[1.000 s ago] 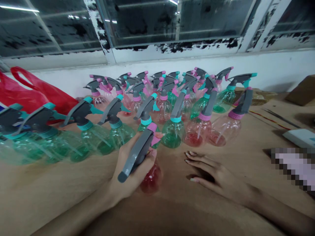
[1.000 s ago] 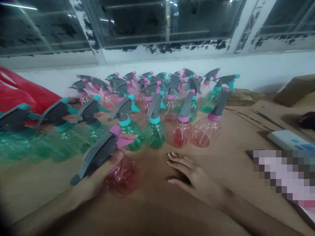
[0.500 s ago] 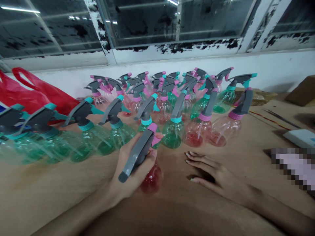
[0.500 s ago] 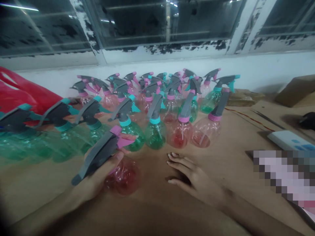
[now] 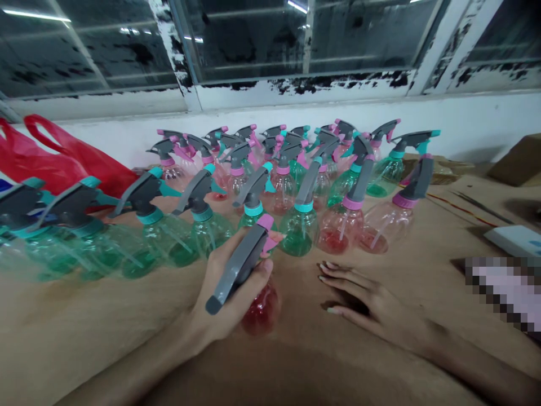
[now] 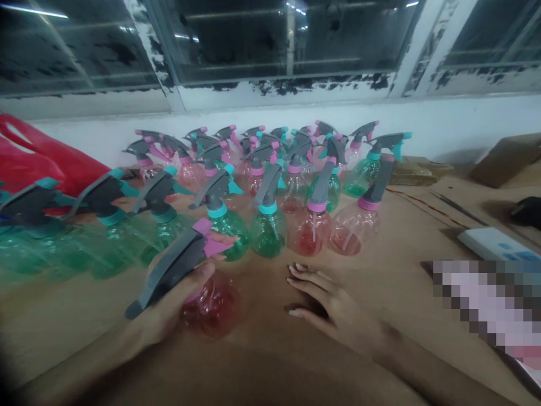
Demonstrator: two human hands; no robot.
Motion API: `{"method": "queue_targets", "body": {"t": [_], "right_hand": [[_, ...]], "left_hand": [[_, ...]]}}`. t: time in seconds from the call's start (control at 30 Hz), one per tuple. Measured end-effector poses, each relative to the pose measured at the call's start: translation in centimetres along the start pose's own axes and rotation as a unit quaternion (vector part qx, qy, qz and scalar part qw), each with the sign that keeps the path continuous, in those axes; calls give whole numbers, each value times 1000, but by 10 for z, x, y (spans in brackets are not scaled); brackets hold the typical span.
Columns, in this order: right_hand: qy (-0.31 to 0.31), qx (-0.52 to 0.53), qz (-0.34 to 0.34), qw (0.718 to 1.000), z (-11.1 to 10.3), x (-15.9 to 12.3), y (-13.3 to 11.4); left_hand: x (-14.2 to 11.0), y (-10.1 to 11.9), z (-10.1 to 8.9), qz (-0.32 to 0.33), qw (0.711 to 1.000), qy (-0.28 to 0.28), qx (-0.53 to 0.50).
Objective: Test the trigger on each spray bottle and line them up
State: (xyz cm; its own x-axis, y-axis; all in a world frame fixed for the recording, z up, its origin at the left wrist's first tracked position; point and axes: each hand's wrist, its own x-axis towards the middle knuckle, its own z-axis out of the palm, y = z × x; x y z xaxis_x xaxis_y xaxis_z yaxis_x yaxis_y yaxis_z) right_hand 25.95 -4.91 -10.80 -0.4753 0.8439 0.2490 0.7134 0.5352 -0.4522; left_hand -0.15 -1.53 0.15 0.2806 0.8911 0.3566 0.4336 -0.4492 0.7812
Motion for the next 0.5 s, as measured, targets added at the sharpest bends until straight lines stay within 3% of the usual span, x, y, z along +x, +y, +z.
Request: {"method": "queue_targets", "body": {"t": [0.5], "right_hand": [[5, 2, -9, 1000, -1, 2, 0]], "left_hand": [[-4, -3, 5, 27, 999, 22, 21]]}}
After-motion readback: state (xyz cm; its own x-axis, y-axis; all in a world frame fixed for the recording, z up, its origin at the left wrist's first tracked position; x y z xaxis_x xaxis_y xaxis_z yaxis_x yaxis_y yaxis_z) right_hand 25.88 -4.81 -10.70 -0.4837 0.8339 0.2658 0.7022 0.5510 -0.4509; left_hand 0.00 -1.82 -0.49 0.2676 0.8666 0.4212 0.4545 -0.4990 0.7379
